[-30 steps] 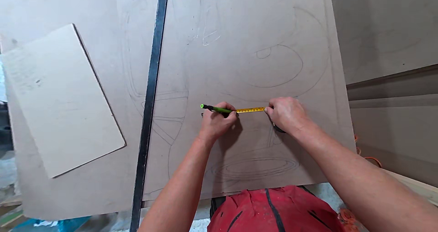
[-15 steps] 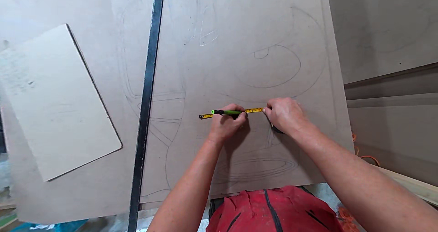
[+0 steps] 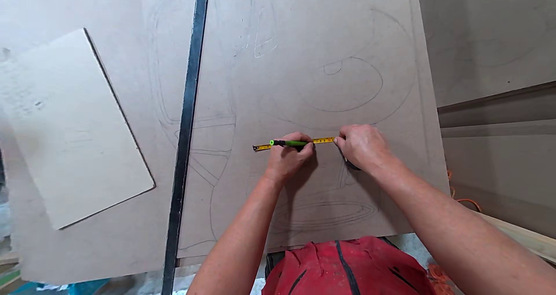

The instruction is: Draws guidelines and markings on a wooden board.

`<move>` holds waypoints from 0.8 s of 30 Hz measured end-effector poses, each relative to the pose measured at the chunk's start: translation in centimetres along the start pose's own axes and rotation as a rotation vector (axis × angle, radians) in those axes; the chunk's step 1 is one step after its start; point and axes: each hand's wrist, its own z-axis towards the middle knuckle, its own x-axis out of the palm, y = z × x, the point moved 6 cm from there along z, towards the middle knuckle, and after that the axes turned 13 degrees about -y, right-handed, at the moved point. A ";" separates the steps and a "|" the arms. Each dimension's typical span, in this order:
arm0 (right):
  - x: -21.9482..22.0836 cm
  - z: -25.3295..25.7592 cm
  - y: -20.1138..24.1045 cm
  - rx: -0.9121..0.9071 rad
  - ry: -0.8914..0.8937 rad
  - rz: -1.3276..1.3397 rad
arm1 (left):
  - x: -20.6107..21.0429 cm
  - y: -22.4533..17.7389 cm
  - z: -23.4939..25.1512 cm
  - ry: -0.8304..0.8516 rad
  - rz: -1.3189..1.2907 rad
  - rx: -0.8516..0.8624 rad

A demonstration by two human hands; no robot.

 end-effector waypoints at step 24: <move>4.4 -8.0 1.3 -0.020 -0.047 0.033 | -9.1 4.8 -19.9 -0.243 0.342 0.231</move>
